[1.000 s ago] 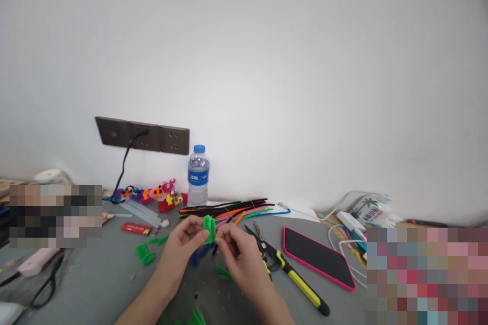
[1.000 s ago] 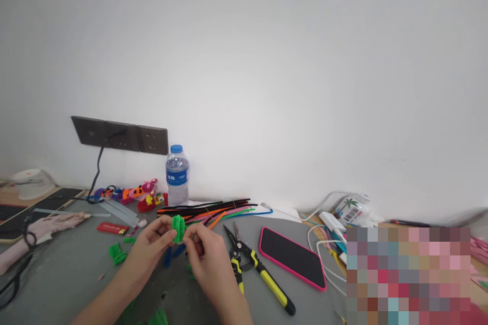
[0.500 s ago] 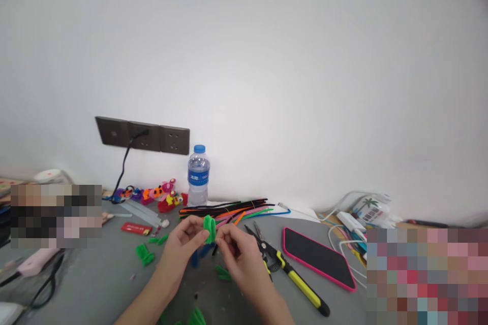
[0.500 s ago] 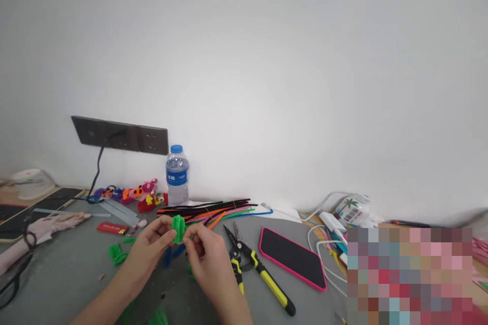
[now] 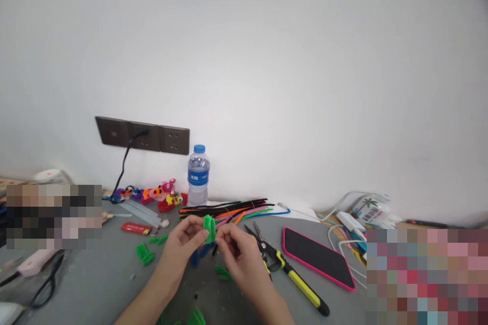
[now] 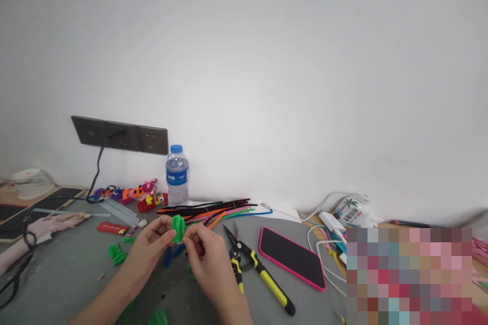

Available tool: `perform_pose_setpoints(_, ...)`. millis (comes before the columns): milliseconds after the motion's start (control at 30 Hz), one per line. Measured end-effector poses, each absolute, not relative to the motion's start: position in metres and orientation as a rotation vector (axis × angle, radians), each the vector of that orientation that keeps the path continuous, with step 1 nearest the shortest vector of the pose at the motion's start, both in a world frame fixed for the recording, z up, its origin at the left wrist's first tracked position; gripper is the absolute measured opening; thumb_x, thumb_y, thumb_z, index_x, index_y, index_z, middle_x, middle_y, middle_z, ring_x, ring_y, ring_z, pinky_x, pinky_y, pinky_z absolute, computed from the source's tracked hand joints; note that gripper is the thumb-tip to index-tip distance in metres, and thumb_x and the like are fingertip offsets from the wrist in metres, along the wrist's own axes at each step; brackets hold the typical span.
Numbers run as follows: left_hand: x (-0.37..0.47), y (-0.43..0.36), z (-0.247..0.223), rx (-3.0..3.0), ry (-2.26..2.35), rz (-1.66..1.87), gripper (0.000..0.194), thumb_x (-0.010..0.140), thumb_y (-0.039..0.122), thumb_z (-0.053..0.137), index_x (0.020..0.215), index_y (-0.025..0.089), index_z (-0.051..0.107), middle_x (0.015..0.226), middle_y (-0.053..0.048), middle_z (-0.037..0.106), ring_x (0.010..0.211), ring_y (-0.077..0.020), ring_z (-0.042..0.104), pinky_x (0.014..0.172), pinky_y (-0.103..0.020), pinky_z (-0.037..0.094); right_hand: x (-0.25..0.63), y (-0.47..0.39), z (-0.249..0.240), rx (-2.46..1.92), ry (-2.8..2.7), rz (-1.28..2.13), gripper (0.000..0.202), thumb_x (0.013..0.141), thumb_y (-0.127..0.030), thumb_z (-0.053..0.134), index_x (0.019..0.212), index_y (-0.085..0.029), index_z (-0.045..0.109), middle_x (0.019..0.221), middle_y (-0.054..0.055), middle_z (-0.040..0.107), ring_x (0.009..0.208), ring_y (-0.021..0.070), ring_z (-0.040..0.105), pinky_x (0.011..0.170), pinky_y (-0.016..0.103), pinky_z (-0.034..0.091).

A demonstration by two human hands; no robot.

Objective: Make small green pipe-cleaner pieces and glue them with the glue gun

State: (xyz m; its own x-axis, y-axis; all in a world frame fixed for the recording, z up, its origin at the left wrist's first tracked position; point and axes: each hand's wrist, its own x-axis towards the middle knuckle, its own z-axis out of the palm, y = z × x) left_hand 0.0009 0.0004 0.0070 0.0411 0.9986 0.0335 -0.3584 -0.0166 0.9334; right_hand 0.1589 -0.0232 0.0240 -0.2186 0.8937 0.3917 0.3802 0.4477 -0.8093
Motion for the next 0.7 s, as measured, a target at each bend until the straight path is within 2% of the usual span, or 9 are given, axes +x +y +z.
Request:
perform_pose_setpoints(500, 0.0017, 0.0003, 0.0091, 0.96, 0.902, 1.342, 0.022, 0.064, 0.033, 0.082, 0.075, 0.019, 0.07, 0.066, 0.002, 0.064, 0.06, -0.0125, 0.053, 0.057, -0.021, 0.041, 0.1583, -0.0223, 0.0254, -1.092, -1.782, 0.711, 0.014, 0.091, -0.021, 0.047, 0.079, -0.019, 0.053, 0.062, -0.004, 0.042, 0.052, 0.011, 0.038, 0.049, 0.021, 0.029)
perform_pose_setpoints(700, 0.0032, -0.0011, 0.014, 0.909, 0.917, 1.364, 0.027, 0.06, 0.034, 0.085, 0.073, 0.018, 0.068, 0.063, 0.004, 0.059, 0.058, -0.0118, 0.051, 0.056, -0.021, 0.042, 0.1583, -0.022, 0.0249, -1.096, -1.777, 0.737, 0.012, 0.091, -0.02, 0.046, 0.081, -0.019, 0.053, 0.063, -0.004, 0.042, 0.053, 0.0111, 0.037, 0.05, 0.022, 0.028)
